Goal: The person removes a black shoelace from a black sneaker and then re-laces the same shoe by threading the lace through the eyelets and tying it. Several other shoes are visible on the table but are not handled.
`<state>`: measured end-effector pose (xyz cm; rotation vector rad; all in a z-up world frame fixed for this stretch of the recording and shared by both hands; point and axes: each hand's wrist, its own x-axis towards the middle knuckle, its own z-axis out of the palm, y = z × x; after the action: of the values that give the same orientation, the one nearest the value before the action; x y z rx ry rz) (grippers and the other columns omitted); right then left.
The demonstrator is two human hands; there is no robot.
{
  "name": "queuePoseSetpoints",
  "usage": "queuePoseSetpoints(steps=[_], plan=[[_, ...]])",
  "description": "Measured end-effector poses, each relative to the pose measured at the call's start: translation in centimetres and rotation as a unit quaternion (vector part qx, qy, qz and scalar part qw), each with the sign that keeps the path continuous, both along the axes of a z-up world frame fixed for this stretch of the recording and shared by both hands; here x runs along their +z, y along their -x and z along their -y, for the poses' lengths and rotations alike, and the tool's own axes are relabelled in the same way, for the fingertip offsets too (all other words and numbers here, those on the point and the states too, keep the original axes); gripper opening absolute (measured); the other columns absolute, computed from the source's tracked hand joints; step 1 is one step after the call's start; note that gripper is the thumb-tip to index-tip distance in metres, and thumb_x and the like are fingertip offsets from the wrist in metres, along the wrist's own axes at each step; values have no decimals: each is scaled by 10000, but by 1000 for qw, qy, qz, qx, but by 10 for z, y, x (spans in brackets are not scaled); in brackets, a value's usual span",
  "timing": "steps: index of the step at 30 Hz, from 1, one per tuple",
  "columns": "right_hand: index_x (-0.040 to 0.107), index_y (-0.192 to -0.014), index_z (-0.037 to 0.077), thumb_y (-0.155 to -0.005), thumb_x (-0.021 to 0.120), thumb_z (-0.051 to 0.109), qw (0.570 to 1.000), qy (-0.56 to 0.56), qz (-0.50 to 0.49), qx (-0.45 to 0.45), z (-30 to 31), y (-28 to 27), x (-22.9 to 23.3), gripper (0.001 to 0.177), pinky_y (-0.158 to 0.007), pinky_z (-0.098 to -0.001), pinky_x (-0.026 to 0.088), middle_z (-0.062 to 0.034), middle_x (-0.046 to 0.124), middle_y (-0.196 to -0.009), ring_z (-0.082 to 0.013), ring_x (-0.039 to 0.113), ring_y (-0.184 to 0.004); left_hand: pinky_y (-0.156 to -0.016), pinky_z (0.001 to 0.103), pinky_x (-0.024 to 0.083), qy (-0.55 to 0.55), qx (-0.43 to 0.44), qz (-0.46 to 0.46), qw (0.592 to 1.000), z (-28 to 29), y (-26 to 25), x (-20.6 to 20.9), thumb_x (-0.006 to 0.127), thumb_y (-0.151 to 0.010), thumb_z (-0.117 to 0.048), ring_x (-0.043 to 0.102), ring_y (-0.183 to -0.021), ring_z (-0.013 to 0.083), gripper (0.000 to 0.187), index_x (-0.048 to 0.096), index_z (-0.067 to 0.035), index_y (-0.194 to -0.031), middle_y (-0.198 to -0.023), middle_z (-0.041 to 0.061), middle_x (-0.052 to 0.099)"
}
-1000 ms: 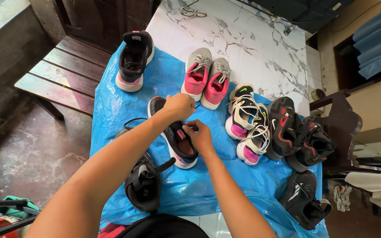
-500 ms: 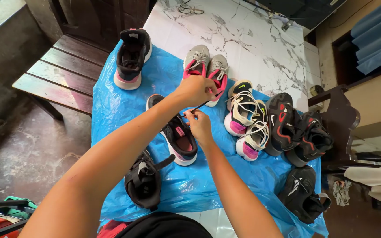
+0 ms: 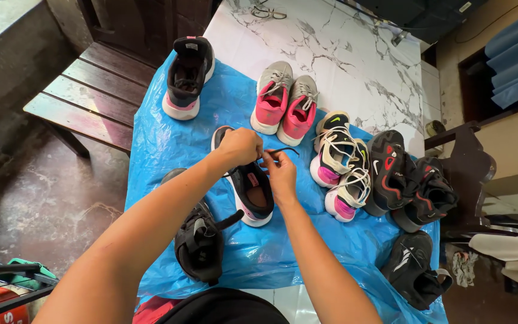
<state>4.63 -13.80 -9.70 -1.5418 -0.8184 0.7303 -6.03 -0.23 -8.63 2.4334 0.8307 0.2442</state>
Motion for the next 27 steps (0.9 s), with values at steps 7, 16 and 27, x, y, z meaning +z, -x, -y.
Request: queuePoseSetpoints(steps=[7, 16, 27], plan=[[767, -1023, -36, -902, 732, 138, 997, 33, 64, -39, 20, 7, -12, 215, -744, -257, 537, -90, 771, -902, -114, 674, -805, -808, 536, 492, -70, 29, -64, 995, -3, -23, 21, 707, -829, -223, 727, -823, 345, 136, 780, -110, -843, -872, 135, 754], [759, -1074, -7, -899, 748, 152, 999, 28, -25, 12, 4, -10, -23, 236, -720, -246, 530, -41, 744, -941, -75, 646, -790, -772, 471, 579, 34, -24, -181, 983, 79, 55, 25, 679, -835, -452, 727, -897, 338, 388, 775, -80, -892, -906, 146, 755], [734, -1018, 16, -1010, 667, 174, 999, 13, 29, -17, 4, -2, -9, 172, -666, -286, 497, -94, 686, -935, -136, 633, -812, -532, 356, 608, 335, 220, -51, 915, 92, 53, 17, 528, -973, -350, 718, -490, 267, 505, 723, 56, -743, -590, 147, 715]])
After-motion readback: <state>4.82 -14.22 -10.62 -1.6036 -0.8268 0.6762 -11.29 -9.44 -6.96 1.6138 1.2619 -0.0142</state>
